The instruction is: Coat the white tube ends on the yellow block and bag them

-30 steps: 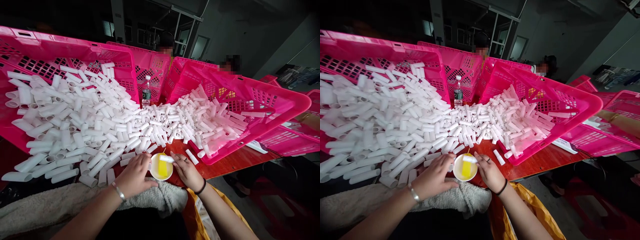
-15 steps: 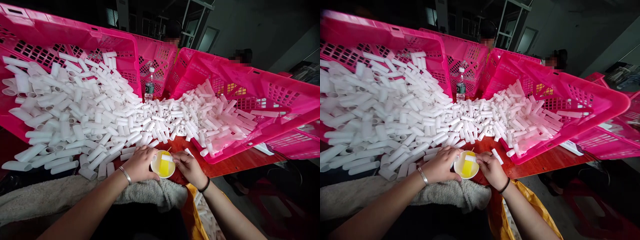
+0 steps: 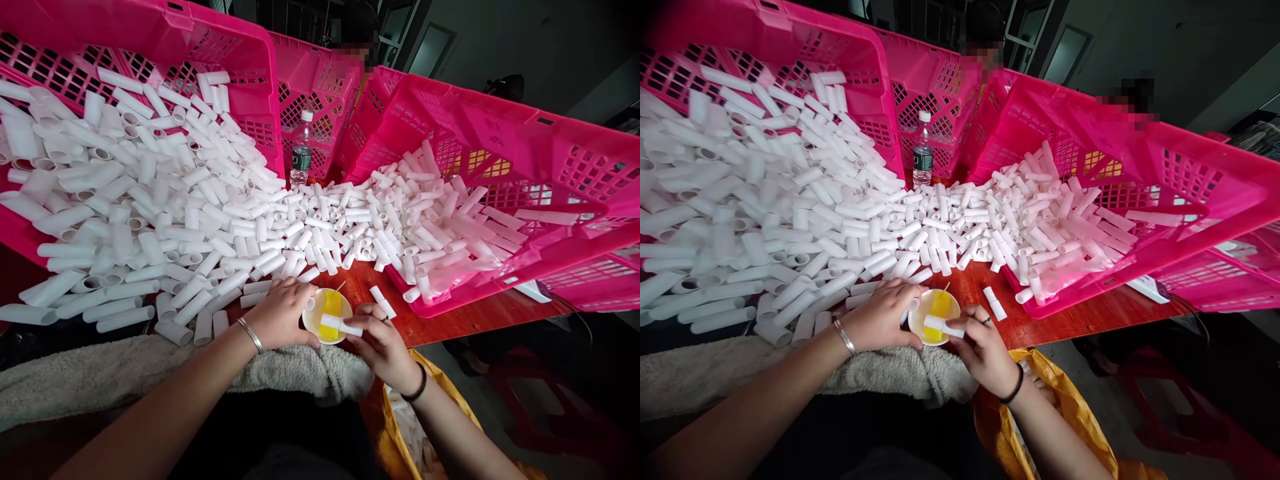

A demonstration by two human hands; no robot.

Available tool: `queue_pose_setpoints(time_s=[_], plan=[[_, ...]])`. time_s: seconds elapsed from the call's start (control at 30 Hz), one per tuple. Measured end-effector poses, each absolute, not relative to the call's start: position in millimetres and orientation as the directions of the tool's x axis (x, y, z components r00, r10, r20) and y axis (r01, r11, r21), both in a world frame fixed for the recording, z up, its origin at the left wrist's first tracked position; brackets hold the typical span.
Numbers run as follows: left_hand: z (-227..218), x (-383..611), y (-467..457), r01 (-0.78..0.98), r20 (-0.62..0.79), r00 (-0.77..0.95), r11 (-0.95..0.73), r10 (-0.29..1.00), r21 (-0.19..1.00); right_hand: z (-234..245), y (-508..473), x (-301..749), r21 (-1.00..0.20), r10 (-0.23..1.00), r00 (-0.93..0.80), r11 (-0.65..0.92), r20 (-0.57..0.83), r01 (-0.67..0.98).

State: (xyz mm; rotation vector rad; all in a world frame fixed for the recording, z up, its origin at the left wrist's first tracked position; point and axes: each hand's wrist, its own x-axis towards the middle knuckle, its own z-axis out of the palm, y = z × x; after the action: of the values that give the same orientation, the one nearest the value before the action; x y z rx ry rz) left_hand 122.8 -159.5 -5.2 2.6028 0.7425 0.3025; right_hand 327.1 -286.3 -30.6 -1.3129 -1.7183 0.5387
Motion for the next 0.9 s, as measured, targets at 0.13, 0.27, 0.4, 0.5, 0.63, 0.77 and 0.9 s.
queue_pose_setpoints(time_s=[0.13,0.27,0.4,0.5,0.63,0.77,0.9], plan=[[-2,123,-160,0.446,0.089,0.840,-0.773,0.536,0.451,-30,-292,321,-0.859,0.968,0.053,0.191,0.244,0.475],[0,124,-160,0.444,0.095,0.837,-0.770,0.539,0.458,-29,-297,318,-0.679,0.908,-0.007,0.318,0.419,0.662],[-1,124,-159,0.445,0.086,0.841,-0.774,0.533,0.450,-31,-302,319,-0.683,0.921,0.051,0.249,0.386,0.687],[1,121,-158,0.431,0.092,0.851,-0.789,0.516,0.438,-38,-306,321,-0.546,0.866,-0.051,0.359,0.498,0.756],[12,113,-166,0.380,0.186,0.849,-0.817,0.494,0.434,-39,-309,316,-0.573,0.829,-0.064,0.438,0.555,0.693],[29,106,-181,0.366,0.172,0.865,-0.827,0.472,0.427,-15,-305,304,-0.895,0.886,0.290,0.242,0.362,0.376],[43,110,-198,0.354,0.192,0.898,-0.909,0.395,0.219,12,-305,299,-0.938,0.951,0.215,0.151,0.224,0.312]])
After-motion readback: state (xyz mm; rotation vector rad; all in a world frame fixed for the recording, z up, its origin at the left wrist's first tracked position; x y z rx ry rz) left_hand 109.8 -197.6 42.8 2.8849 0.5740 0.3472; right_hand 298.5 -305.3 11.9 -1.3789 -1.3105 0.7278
